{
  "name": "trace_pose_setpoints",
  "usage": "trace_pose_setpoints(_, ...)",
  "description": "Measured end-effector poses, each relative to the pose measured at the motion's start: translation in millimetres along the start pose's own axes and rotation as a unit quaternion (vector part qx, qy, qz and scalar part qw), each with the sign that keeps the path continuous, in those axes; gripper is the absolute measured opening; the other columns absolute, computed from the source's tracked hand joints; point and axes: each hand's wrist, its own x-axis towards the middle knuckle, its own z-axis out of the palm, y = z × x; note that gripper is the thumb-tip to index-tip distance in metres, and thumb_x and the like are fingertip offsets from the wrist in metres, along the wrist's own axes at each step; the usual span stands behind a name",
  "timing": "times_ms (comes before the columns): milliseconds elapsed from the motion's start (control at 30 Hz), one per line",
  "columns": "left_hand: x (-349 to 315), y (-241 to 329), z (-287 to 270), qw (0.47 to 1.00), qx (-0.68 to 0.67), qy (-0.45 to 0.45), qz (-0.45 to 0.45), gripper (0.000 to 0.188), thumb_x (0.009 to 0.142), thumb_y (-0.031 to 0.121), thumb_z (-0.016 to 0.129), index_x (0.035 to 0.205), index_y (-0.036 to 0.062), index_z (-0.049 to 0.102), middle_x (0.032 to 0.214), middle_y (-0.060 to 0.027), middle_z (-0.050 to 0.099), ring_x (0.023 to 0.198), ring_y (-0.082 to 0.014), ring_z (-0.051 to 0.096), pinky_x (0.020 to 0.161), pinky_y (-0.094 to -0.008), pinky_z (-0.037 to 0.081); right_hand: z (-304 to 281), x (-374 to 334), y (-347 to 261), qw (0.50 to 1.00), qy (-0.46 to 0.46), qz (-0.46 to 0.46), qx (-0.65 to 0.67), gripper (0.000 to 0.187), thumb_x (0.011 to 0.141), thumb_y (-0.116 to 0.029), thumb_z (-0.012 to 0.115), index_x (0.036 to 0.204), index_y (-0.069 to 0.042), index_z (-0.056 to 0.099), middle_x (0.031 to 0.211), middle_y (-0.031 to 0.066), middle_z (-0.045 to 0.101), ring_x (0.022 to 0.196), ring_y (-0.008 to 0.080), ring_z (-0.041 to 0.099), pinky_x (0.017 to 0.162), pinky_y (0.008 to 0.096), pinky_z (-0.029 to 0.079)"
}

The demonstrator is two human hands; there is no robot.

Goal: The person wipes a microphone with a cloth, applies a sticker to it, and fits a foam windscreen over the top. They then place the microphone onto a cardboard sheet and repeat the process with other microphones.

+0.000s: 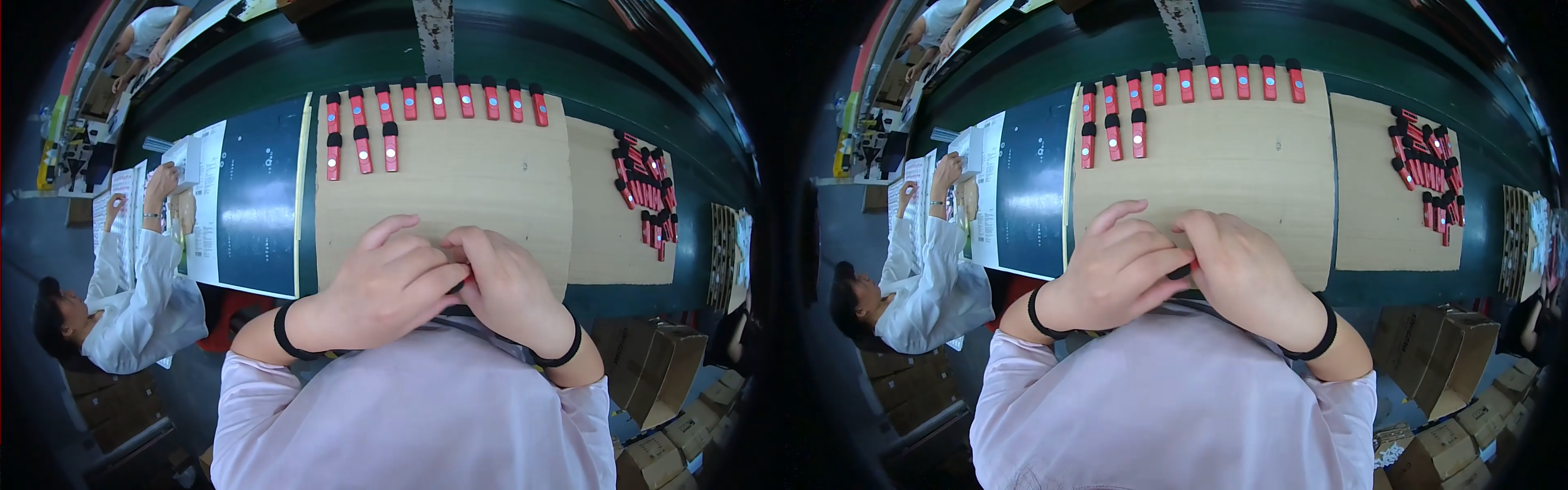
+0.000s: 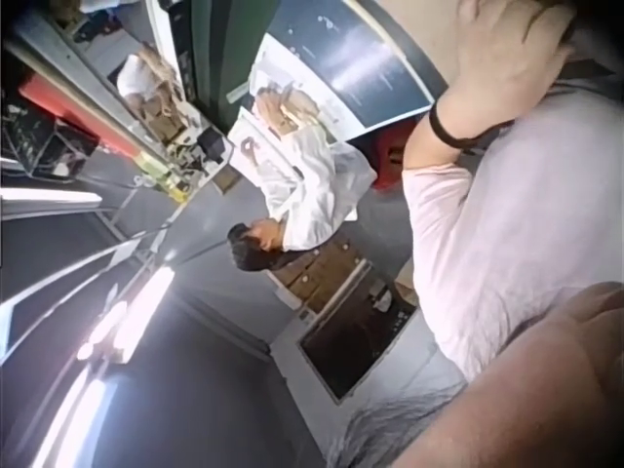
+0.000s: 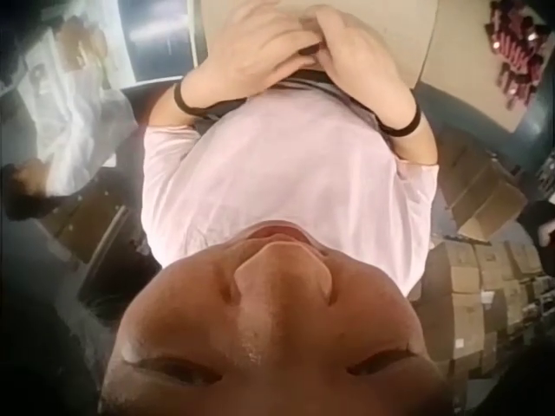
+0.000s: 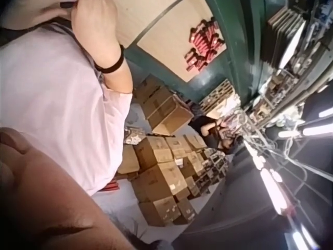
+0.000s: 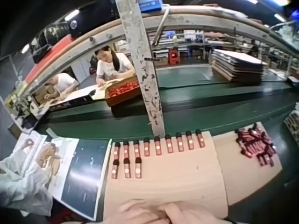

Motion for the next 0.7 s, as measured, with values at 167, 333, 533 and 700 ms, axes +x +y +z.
trace_pose_setpoints(167,-6,-5,-7,0.998,-0.014,0.051,-0.042,0.034,0.071,0.008,0.078,0.102,0.0047,0.066,0.091,-0.0078,0.067,0.083,-0.0264,0.064,0.098,-0.0499,0.044,-9,-1,-10,0.993,0.058,0.008,0.107,0.038,0.077,0.003,0.070,0.112,-0.004,0.058,0.088,0.0111,0.063,0.076,0.0228,0.062,0.065,0.0329,0.049)
trace_pose_setpoints(333,-14,-7,1,0.985,-0.091,0.122,-0.081,0.031,0.070,0.006,0.077,0.100,0.0049,0.067,0.090,-0.0077,0.068,0.084,-0.0245,0.064,0.096,-0.0471,0.045,-15,-13,-2,0.989,0.067,-0.002,0.133,0.033,0.076,0.004,0.072,0.108,-0.003,0.064,0.087,0.0076,0.062,0.073,0.0163,0.058,0.063,0.0268,0.047)
trace_pose_setpoints(533,-16,-7,5,0.972,-0.160,0.139,-0.104,0.032,0.071,0.004,0.076,0.102,0.0033,0.067,0.092,-0.0087,0.069,0.085,-0.0244,0.065,0.098,-0.0472,0.044,-10,-14,2,0.983,0.129,-0.068,0.108,0.031,0.076,0.006,0.072,0.105,-0.002,0.066,0.086,0.0069,0.061,0.073,0.0155,0.055,0.064,0.0259,0.045)
trace_pose_setpoints(700,-15,-7,2,0.971,-0.168,0.137,-0.095,0.033,0.072,0.006,0.078,0.101,-0.0013,0.066,0.095,-0.0102,0.069,0.087,-0.0239,0.064,0.102,-0.0502,0.041,-11,-17,-2,0.974,0.130,-0.008,0.187,0.031,0.075,0.006,0.073,0.104,0.000,0.065,0.086,0.0079,0.061,0.074,0.0166,0.056,0.066,0.0272,0.045)
